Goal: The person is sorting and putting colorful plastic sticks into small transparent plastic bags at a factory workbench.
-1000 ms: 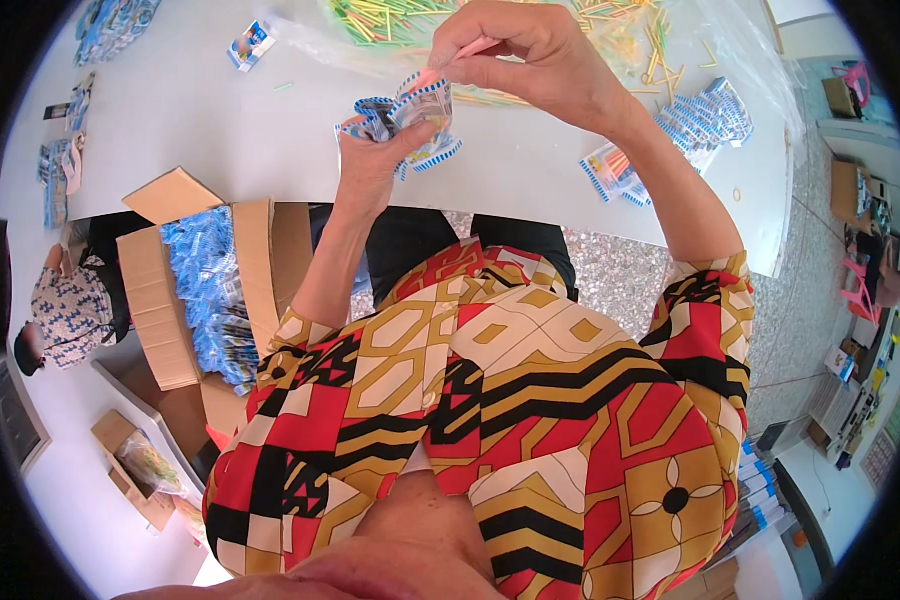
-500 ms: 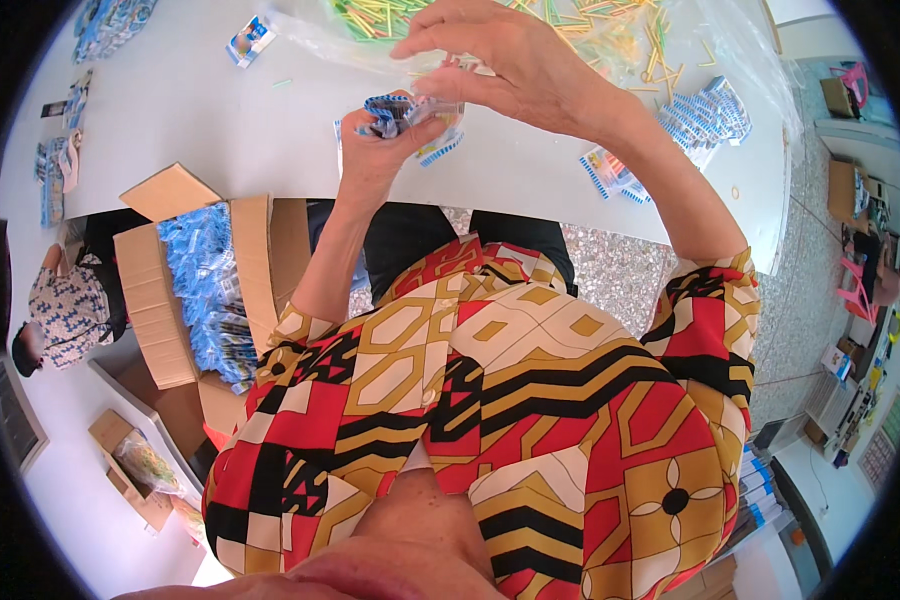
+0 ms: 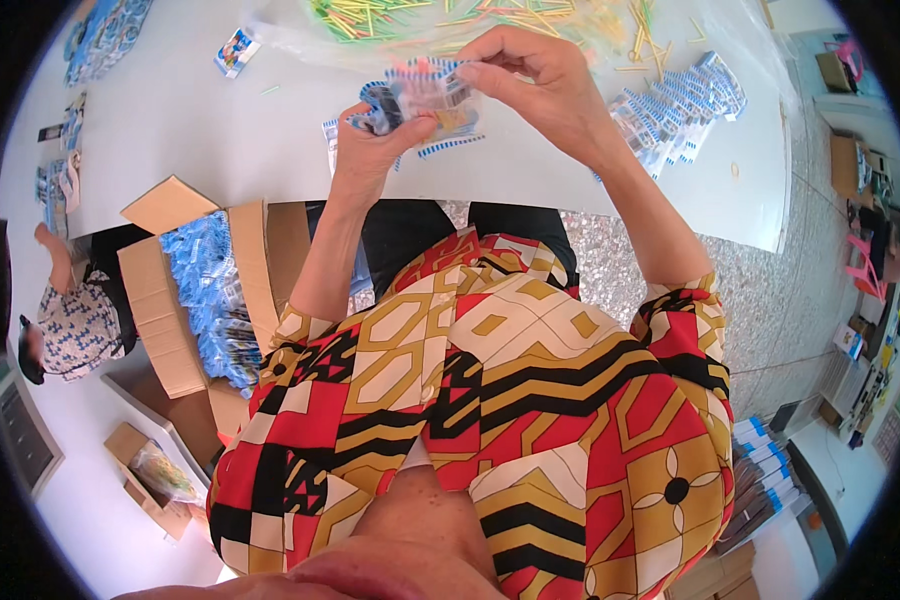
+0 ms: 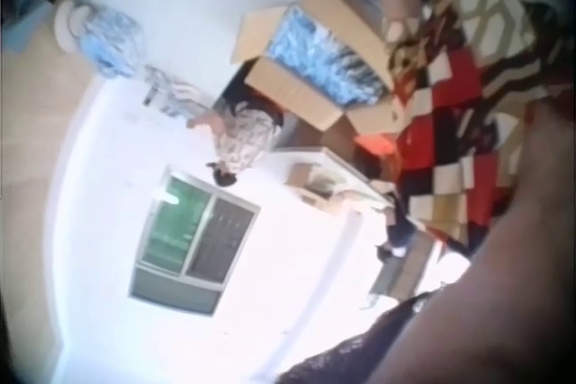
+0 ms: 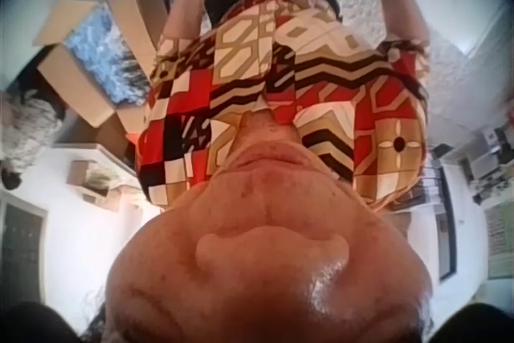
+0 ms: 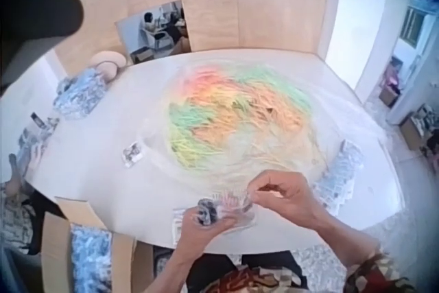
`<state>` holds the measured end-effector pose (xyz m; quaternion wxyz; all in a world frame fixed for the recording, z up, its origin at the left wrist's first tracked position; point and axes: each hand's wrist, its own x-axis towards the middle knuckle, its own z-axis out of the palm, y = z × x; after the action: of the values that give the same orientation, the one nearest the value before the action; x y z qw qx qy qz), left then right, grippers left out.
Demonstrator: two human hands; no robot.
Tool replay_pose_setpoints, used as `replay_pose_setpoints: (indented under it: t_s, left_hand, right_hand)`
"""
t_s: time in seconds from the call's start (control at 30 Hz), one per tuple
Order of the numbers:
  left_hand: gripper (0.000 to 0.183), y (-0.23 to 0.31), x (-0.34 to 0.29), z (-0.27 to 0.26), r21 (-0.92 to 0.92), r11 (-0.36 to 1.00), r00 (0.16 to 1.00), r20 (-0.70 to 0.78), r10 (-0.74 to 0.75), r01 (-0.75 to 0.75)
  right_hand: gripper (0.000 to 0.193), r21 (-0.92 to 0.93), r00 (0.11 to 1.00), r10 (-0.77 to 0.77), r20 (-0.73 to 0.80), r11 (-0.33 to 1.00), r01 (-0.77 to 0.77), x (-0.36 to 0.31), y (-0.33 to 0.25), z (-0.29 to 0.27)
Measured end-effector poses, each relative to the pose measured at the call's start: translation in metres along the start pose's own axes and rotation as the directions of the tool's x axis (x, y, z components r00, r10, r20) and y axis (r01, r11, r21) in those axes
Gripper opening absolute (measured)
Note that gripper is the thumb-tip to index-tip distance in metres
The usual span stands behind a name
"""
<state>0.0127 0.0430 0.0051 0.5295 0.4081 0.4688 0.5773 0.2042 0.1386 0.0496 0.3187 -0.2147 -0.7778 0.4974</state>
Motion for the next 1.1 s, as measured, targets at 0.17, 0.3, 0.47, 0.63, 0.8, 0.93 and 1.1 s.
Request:
replay_pose_setpoints:
  t_s: [0.17,0.3,0.47,0.63,0.8,0.93,1.1]
  left_hand:
    - [0.025,-0.003,0.003,-0.006,-0.025,0.997,0.994,-0.079,-0.076,0.074]
    - [0.025,-0.006,0.003,-0.005,-0.076,0.992,0.991,-0.078,-0.111,0.105]
    - [0.020,-0.008,0.006,-0.002,-0.290,0.935,0.974,-0.034,-0.223,0.204]
    - [0.019,-0.010,0.006,0.000,-0.239,0.954,0.980,-0.033,-0.196,0.182]
    - [0.017,-0.012,0.004,0.002,-0.200,0.968,0.983,-0.067,-0.169,0.153]
    - [0.019,-0.013,0.002,0.004,-0.146,0.985,0.985,-0.134,-0.106,0.086]
    - [0.022,-0.010,-0.003,0.009,-0.104,0.992,0.985,-0.150,-0.086,0.071]
  right_hand:
    - [0.014,0.043,0.972,0.073,-0.224,0.997,-0.065,-0.021,0.005,-0.007]
    - [0.011,0.120,0.901,0.210,-0.380,0.977,-0.177,-0.051,0.025,-0.010]
    - [0.009,0.049,0.757,0.320,-0.570,0.933,-0.357,-0.107,0.059,-0.021]
    - [0.019,-0.149,0.643,0.152,-0.751,0.909,-0.389,-0.130,0.077,-0.025]
    - [0.027,-0.444,0.633,-0.099,-0.768,0.794,-0.416,-0.105,0.054,-0.022]
    - [0.026,-0.356,0.850,-0.006,-0.527,0.909,-0.215,-0.059,0.029,0.008]
    - [0.018,-0.332,0.981,0.030,-0.190,0.939,-0.093,-0.016,0.015,0.036]
